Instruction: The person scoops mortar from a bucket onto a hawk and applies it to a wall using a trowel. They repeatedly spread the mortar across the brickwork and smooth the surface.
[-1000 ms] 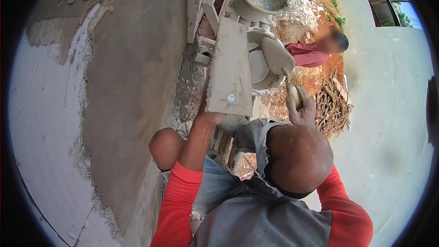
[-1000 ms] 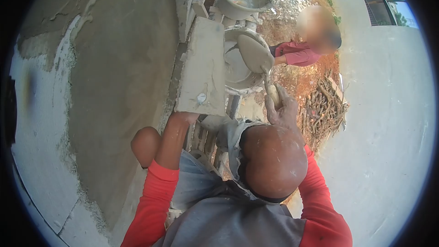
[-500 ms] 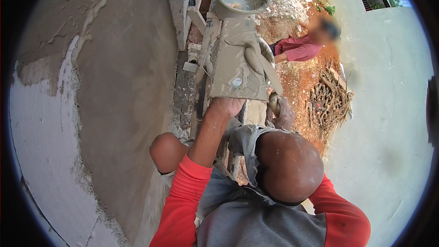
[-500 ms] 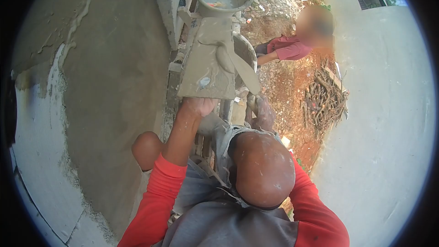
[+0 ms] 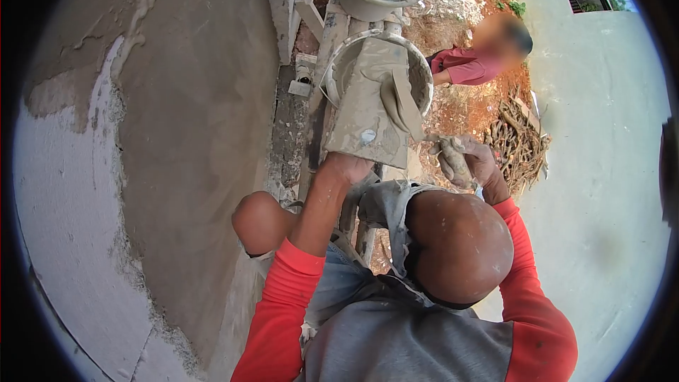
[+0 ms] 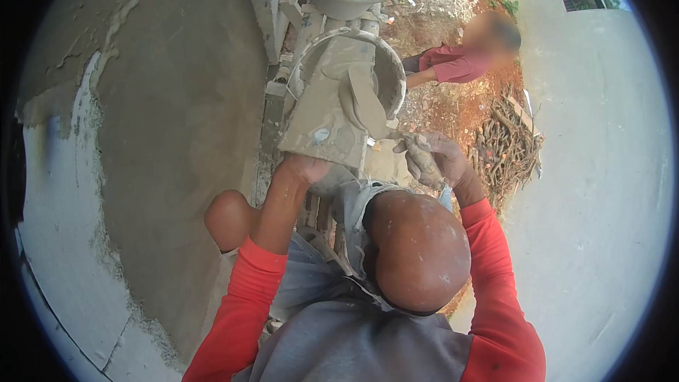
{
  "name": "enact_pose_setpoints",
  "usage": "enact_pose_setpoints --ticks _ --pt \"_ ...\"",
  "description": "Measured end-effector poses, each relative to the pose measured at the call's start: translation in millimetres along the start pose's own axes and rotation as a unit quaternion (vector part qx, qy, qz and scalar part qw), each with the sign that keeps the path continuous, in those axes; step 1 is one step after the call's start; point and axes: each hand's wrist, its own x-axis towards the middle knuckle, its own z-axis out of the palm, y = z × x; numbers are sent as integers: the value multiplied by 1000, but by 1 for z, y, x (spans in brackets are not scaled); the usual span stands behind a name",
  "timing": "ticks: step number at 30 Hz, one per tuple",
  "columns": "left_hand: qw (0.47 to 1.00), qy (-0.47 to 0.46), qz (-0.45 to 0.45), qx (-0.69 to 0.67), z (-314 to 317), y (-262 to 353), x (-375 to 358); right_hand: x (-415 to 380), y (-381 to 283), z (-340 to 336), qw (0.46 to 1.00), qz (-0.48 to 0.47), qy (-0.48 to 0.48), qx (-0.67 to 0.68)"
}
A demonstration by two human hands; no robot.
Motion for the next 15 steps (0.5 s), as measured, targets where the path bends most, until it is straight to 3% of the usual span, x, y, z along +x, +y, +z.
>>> enact_pose_setpoints --ticks 2,5,7,10,11,15 --pt "996 66 18 64 14 -1 1 -30 2 -5 986 -21 127 -107" --pt "982 154 24 111 31 -10 4 -62 -2 16 891 -135 246 -356" --pt "970 206 21 129 41 -17 8 -71 -15 54 808 -195 277 -482" --pt "958 246 19 146 44 -20 11 -62 -37 80 673 -179 166 -698" --pt "962 236 14 140 32 -20 10 -50 -18 61 704 -214 188 -650" --pt "958 247 -3 148 31 -21 -7 26 -3 23 654 -170 243 -696"
